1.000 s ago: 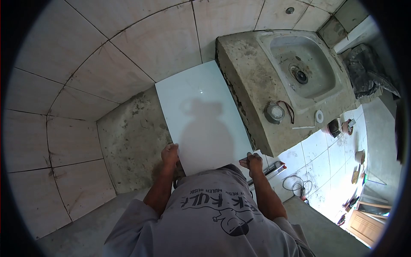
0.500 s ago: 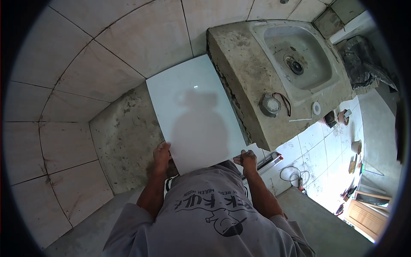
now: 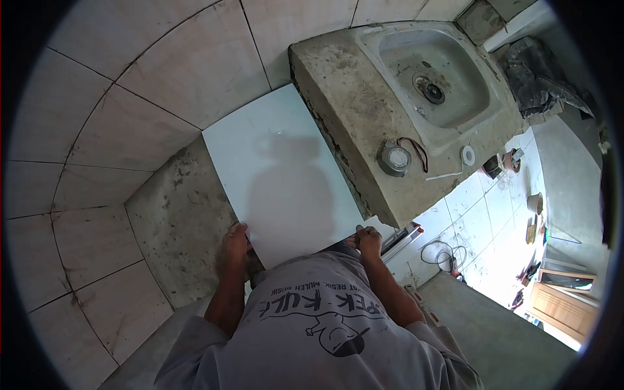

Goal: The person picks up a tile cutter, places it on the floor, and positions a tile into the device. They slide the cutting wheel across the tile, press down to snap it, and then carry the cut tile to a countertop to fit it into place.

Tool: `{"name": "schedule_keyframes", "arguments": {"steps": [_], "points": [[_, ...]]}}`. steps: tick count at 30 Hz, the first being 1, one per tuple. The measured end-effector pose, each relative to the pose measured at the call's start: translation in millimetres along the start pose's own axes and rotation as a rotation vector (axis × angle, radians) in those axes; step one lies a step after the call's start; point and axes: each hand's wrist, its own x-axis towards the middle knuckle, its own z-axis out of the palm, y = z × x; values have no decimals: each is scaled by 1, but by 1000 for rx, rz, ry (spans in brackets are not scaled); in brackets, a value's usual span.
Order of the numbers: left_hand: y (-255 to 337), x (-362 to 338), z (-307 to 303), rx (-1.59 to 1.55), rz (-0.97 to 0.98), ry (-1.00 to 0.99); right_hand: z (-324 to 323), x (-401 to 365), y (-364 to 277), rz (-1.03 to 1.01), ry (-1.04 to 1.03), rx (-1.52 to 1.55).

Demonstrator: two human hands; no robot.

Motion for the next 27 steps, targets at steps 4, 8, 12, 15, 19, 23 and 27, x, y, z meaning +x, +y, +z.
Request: {"name": "schedule_keyframes", "arguments": {"steps": [4, 8, 12, 15, 19, 23, 27], "points": [[-10, 10, -1, 33, 16, -9, -1, -1, -5, -16, -5, -1], [-12, 12, 0, 56, -1, 31, -4, 5, -5, 0, -13, -27], [-13, 15, -1, 57, -3, 19, 0, 2, -9, -4, -3, -52], [-7, 13, 3, 68, -10, 7, -1, 2, -10, -17, 16, -60], [1, 4, 8, 84, -33, 0, -4, 7, -7, -28, 12, -52], [-5, 11, 7, 116, -15, 7, -4, 8, -13, 1, 19, -116], [-1, 13, 8, 118, -54, -6, -4, 7, -18, 25, 32, -112]]}}
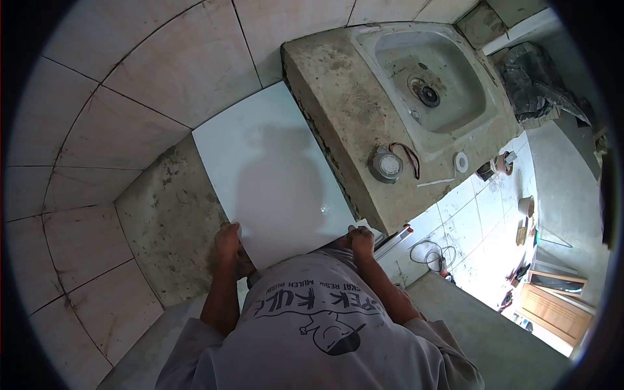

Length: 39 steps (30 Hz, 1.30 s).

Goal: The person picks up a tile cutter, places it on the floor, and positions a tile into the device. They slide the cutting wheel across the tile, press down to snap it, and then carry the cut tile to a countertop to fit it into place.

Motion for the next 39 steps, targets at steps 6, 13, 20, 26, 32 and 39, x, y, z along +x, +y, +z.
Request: {"name": "schedule_keyframes", "arguments": {"steps": [6, 13, 20, 26, 32, 39], "points": [[6, 20, -12, 405, 139, -16, 3, -6, -10, -19, 57, -77], [67, -8, 48, 132, 283, -237, 3, 8, 0, -68, 145, -270], [57, 2, 76, 132, 516, -141, 1, 12, 2, 64, 1, -93], [4, 5, -7, 3, 435, 124, -4, 12, 5, -14, -67, -70], [-50, -25, -46, 306, 173, 81, -2, 9, -8, 22, -96, -196], [-124, -36, -45, 195, -190, -201, -4, 13, 0, 107, -138, -56]]}}
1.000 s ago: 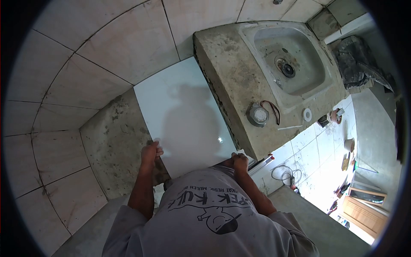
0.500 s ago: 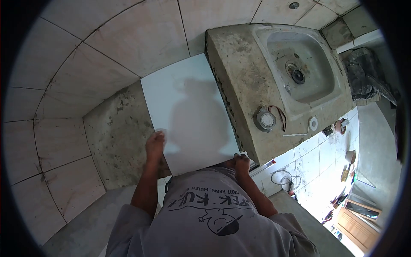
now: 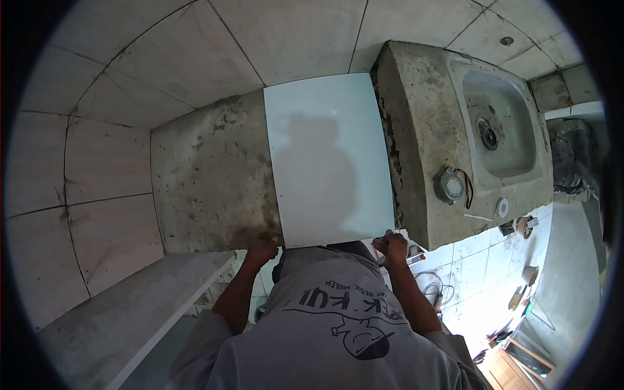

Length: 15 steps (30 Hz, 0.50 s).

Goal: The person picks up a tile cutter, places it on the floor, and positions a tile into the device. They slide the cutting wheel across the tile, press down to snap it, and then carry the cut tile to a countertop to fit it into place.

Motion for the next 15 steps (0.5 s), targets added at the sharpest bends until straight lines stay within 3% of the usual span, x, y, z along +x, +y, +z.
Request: {"name": "schedule_keyframes", "arguments": {"steps": [2, 4, 7, 15], "points": [[-10, 4, 2, -89, 73, -34, -1, 2, -1, -11, 9, -5], [26, -29, 2, -72, -41, 12, -2, 4, 1, -14, -14, -33], [12, -27, 1, -83, 63, -45, -1, 4, 0, -30, -43, -40], [5, -21, 22, -18, 47, -56, -4, -2, -2, -45, -50, -41]]}}
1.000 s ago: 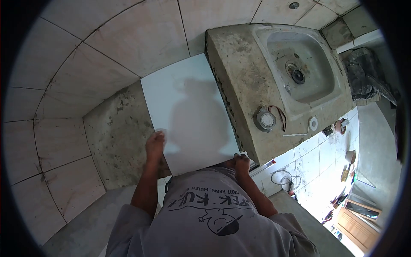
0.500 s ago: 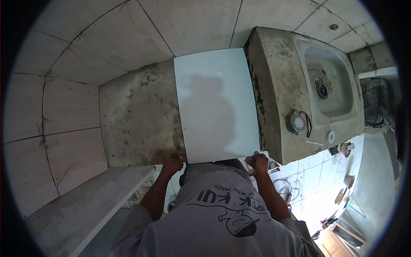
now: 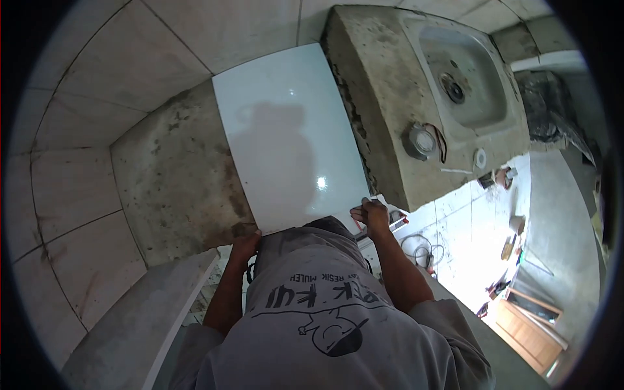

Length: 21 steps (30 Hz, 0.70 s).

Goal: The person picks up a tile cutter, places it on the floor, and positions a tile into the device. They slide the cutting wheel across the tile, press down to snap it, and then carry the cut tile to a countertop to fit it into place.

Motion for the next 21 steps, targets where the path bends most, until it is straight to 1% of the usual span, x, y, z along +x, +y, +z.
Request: {"name": "schedule_keyframes", "arguments": {"steps": [2, 4, 7, 9, 11, 12, 14, 15, 17, 18, 20, 21], "points": [[-1, 5, -1, -207, -78, -35, 2, -8, -4, -6, -19, 26], [-6, 9, -6, -228, -106, -68, -2, -7, 3, -19, -23, 82], [-21, 31, -14, -270, -123, -123, -5, -10, 3, 38, -62, 153], [-12, 27, -8, -280, -121, -144, -5, -15, -1, 46, -77, 136], [-2, 16, -2, -192, -121, -19, -4, -14, -1, 57, -124, 107], [-4, 17, -1, -194, -120, -13, -4, -10, 0, 58, -130, 107], [-8, 13, -2, -124, -4, -101, -1, -3, 2, 105, -127, 168], [-8, 8, -4, -127, -8, -77, 0, 0, 6, 102, -102, 143], [-3, -3, -10, 78, 103, -256, 2, 10, 15, 98, -71, 124], [1, -12, -10, 66, 90, -219, 3, 10, 16, 81, -64, 113], [12, -20, -8, 289, 137, -234, 7, 10, 15, 108, -15, 142], [6, -17, -8, 278, 126, -184, 11, 10, 12, 98, -22, 140]]}}
